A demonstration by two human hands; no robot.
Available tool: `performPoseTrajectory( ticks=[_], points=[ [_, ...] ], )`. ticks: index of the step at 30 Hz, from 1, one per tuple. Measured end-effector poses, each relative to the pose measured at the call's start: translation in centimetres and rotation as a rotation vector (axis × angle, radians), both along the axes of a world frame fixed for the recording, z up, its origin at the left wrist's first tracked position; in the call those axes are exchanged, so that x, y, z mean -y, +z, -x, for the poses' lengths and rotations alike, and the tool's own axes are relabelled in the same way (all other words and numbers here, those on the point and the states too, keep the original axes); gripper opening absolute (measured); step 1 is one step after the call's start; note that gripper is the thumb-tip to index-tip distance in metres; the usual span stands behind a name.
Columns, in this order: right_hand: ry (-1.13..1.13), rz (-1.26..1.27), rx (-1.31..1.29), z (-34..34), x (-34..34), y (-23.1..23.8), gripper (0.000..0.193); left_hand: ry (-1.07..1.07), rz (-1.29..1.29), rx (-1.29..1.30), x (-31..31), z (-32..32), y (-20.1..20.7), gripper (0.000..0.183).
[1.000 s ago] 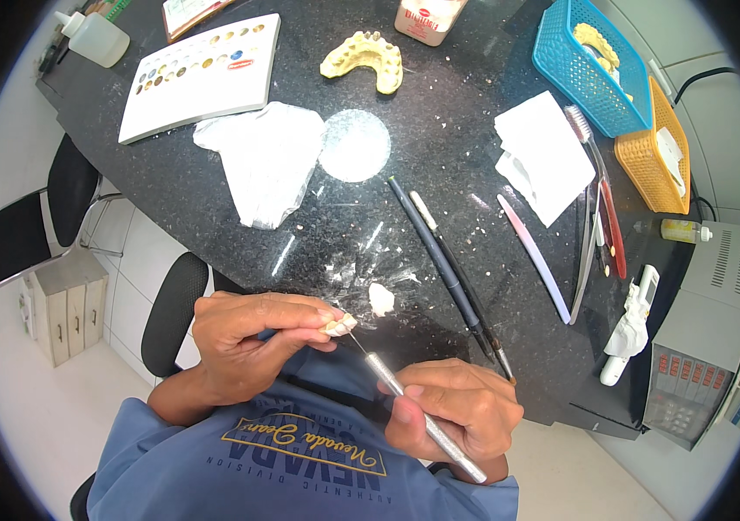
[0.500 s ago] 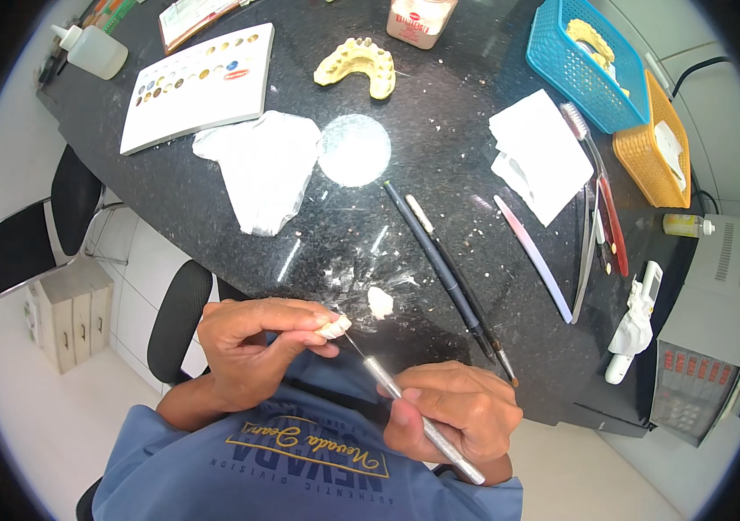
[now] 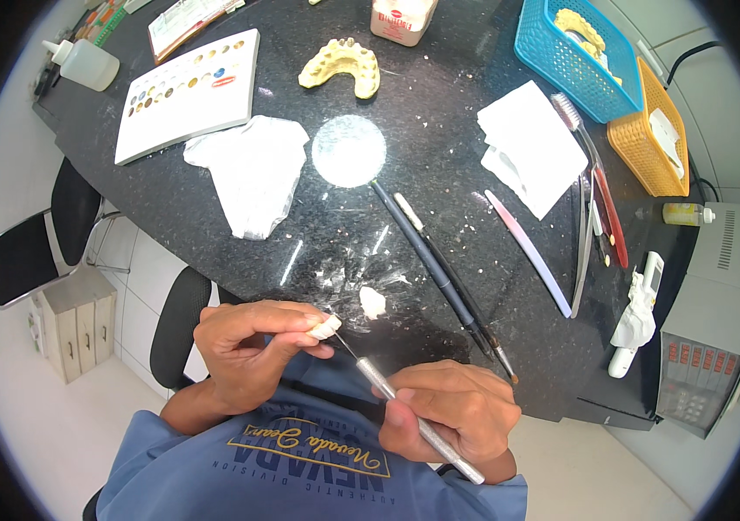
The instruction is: The person paints a small dental prosthesis with a brush, repeatedly dipping the brush into a container and applying material to the object. They also use a metal tool to scrape or refine the surface and wipe the object with a tissue.
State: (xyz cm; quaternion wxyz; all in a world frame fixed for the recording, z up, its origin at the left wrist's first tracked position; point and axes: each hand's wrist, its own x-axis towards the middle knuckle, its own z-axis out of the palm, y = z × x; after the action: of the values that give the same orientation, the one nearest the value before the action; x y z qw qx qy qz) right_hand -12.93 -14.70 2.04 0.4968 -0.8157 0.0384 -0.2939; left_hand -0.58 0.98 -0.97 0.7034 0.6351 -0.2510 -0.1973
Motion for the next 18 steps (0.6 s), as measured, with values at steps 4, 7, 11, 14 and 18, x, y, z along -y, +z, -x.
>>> performPoseTrajectory(
  ticks=[4,7,11,14,18],
  points=[
    [-0.005,-0.007,0.003,0.02,-0.03,-0.02,0.021,0.008,0.008,0.000,-0.01,0.08,-0.12,0.006],
    [-0.012,-0.018,0.001,0.14,-0.04,-0.08,0.020,0.008,0.008,0.001,0.02,0.07,-0.22,0.007],
    [-0.014,-0.024,-0.002,0.17,-0.04,-0.01,0.020,0.008,0.010,0.000,-0.04,0.07,-0.23,0.008],
    [-0.013,-0.022,-0.007,0.15,-0.05,0.11,0.020,0.004,0.009,-0.016,-0.11,0.10,-0.25,0.008],
    [-0.022,-0.075,-0.017,0.73,-0.05,0.04,0.019,-0.009,-0.002,-0.055,-0.38,-0.02,0.04,0.007]
  ],
)
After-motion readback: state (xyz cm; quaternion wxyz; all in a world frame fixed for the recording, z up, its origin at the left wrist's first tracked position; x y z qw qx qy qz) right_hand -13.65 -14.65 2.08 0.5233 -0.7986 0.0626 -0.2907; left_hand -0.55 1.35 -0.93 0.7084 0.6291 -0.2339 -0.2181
